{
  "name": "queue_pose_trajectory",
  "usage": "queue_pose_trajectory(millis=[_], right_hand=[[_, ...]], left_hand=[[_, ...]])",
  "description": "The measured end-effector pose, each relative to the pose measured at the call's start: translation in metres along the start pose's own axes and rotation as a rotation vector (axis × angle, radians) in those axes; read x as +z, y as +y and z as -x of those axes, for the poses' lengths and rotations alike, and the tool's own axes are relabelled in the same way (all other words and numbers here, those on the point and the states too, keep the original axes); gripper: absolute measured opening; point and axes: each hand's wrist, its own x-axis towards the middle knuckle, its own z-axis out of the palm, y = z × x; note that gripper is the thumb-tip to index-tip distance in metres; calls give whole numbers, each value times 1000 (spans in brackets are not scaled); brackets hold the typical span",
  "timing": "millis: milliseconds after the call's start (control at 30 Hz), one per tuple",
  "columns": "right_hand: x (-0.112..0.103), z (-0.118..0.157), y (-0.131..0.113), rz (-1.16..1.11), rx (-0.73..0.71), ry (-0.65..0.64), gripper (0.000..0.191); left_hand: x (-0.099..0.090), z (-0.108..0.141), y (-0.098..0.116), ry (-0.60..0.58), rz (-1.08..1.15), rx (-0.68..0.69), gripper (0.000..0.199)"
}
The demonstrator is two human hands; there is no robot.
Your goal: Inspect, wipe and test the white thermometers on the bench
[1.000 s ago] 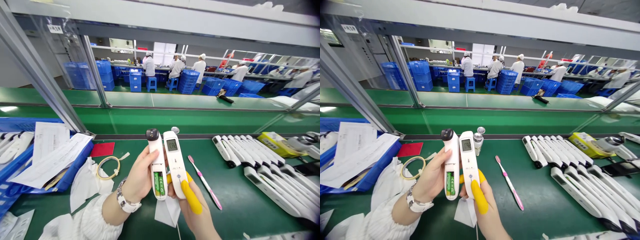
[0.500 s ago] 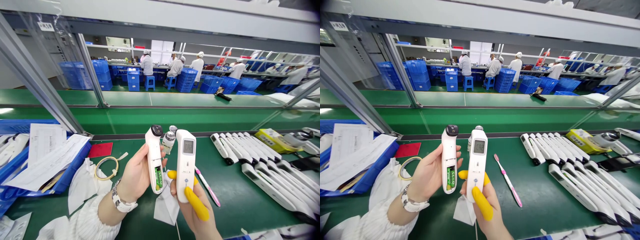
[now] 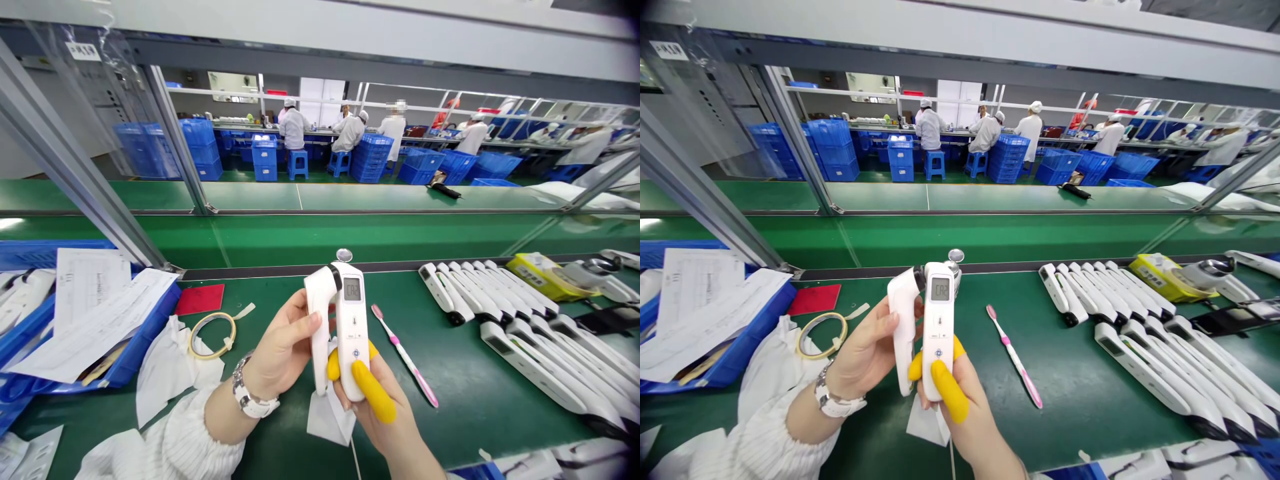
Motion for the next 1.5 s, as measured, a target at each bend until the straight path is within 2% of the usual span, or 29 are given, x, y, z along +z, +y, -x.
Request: queue_pose_trajectory(millis=[167,333,400,467,567,633,667,733,800,867,967,1033,1167,1233,1333,1433,1500], right_hand=[[-9,6,-7,208,177,-189,43],[-16,11,-19,242,160,-345,60],[-24,10,-22,362,139,-375,60],[-35,7,-19,618,78,-309,53],[-56,1,-1,1153,-36,-109,43],[-68,-1,14,1403,-72,-64,28],[-72,-1,19,1447,-94,-66,21],[-76,3,23,1394,-179,-40,20],[-72,9,17,1260,-340,30,22],[-61,14,5,1165,-558,96,29],[-38,12,-10,1131,-773,60,43],[-23,5,-12,1117,-799,23,43],[-7,-6,1,1065,-788,143,25],[-9,-5,10,1064,-719,136,18],[-19,2,18,1089,-622,27,20],[-29,10,16,1076,-614,-60,21],[-29,11,9,1017,-647,-6,17]], left_hand=[[-7,1,7,-242,-114,-75,55],[-8,3,12,-226,-142,-80,55],[-8,3,13,-195,-133,-67,54],[-8,2,15,-159,-112,-38,52],[-8,1,18,-124,-64,8,47],[-8,1,19,-99,-40,18,44],[-8,1,20,-82,-31,19,43],[-8,0,20,-41,-18,15,41],[-7,-2,19,-9,-5,9,40],[-6,-3,17,10,2,-5,40],[-5,-2,14,23,-13,-22,37],[-4,0,12,23,-26,-20,35],[-3,3,12,14,-60,-29,40],[-2,5,12,11,-95,-49,40],[-3,4,15,32,-124,-48,37],[-5,3,19,53,-109,-7,35],[-6,2,20,47,-109,2,36]])
